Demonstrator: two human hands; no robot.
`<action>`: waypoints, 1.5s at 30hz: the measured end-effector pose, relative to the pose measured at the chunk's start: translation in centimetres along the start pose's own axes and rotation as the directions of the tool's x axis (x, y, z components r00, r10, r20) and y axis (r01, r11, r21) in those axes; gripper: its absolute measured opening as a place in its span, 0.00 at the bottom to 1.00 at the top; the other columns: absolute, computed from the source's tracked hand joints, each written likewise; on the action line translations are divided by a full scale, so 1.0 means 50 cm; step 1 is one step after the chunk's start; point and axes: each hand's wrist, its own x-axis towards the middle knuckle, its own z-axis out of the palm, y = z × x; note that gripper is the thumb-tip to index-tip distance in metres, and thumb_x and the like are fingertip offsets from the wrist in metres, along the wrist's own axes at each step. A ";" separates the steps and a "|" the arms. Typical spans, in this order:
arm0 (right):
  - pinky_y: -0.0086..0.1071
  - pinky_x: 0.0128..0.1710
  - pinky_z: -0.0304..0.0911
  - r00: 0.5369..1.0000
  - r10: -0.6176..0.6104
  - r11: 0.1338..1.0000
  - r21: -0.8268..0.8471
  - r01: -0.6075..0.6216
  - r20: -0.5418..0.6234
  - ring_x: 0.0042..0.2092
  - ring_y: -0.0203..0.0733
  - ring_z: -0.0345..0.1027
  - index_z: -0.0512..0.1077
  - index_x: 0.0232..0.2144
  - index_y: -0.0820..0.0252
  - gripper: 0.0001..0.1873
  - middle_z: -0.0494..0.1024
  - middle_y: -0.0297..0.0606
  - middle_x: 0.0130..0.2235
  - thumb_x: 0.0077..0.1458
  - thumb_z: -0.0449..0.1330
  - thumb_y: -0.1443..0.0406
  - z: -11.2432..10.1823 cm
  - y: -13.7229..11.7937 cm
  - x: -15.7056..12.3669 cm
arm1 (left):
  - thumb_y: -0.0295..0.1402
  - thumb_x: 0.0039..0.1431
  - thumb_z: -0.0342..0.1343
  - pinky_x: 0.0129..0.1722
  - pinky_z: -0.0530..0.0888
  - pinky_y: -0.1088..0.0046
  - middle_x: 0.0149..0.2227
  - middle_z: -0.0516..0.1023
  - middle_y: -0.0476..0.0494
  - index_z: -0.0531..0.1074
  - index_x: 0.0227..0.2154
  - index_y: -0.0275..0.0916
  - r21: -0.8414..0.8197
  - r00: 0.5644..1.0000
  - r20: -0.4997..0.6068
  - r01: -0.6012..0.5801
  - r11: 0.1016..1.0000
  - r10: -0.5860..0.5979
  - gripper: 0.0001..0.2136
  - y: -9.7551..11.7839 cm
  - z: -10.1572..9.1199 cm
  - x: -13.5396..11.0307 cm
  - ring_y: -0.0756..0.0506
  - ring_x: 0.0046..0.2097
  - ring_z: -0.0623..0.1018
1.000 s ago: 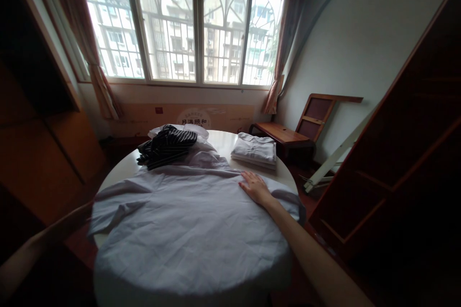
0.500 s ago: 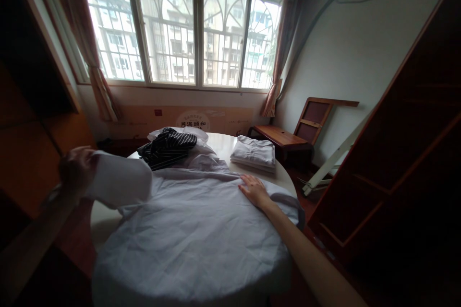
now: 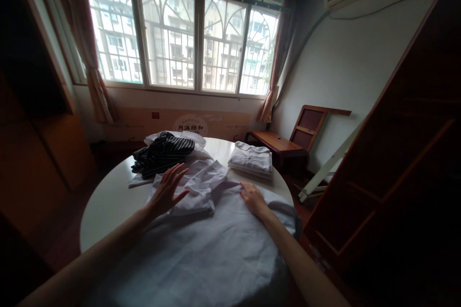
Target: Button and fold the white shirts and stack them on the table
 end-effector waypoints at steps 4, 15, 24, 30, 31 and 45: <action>0.41 0.56 0.52 1.000 -0.020 1.000 0.024 0.020 0.005 0.55 0.44 0.59 0.65 0.51 0.62 0.21 0.68 0.44 0.53 0.56 0.47 0.63 -0.002 -0.001 0.001 | 0.44 0.58 0.45 0.56 0.60 0.56 0.57 0.62 0.35 0.61 0.54 0.37 -0.094 0.957 0.138 0.271 0.958 -0.257 0.23 -0.043 0.023 -0.018 0.39 0.59 0.60; 0.42 0.56 0.52 1.000 -0.029 1.000 0.010 0.029 0.006 0.55 0.46 0.59 0.67 0.49 0.61 0.22 0.69 0.45 0.52 0.55 0.46 0.62 0.007 -0.001 0.005 | 0.47 0.59 0.41 0.55 0.61 0.59 0.51 0.70 0.39 0.74 0.40 0.38 -0.146 0.915 0.347 0.270 0.952 -0.206 0.22 -0.031 0.011 -0.008 0.41 0.53 0.66; 0.43 0.57 0.52 1.000 -0.004 0.999 0.044 0.004 0.003 0.55 0.47 0.59 0.66 0.50 0.62 0.23 0.69 0.45 0.53 0.55 0.46 0.60 0.003 -0.018 0.008 | 0.35 0.54 0.51 0.44 0.71 0.69 0.44 0.74 0.44 0.70 0.43 0.38 -0.475 0.926 0.365 0.271 0.838 -0.093 0.14 0.039 0.043 0.015 0.44 0.43 0.74; 0.42 0.52 0.59 0.988 0.123 0.862 0.483 -0.152 0.093 0.53 0.47 0.63 0.62 0.54 0.60 0.30 0.71 0.44 0.51 0.58 0.38 0.50 -0.054 -0.043 0.006 | 0.21 0.52 0.46 0.59 0.58 0.63 0.58 0.62 0.48 0.67 0.49 0.45 -0.525 0.851 0.351 -0.165 0.835 0.389 0.22 0.092 0.014 -0.008 0.45 0.60 0.60; 0.42 0.51 0.60 0.983 0.121 0.820 0.545 -0.177 0.137 0.53 0.47 0.64 0.59 0.56 0.59 0.31 0.70 0.44 0.51 0.59 0.35 0.50 -0.065 -0.050 0.006 | 0.24 0.52 0.49 0.59 0.57 0.62 0.59 0.62 0.49 0.68 0.48 0.47 -0.542 0.807 0.382 -0.199 0.816 0.450 0.20 0.097 -0.001 -0.010 0.44 0.61 0.59; 0.31 0.32 0.63 0.975 0.132 0.942 0.284 -0.180 0.179 0.32 0.43 0.69 0.72 0.38 0.65 0.22 0.77 0.43 0.34 0.41 0.62 0.56 0.009 -0.166 0.137 | 0.33 0.56 0.46 0.47 0.69 0.66 0.45 0.74 0.38 0.72 0.40 0.34 -0.278 0.948 0.303 0.190 0.942 -0.101 0.14 -0.183 -0.005 -0.015 0.43 0.45 0.73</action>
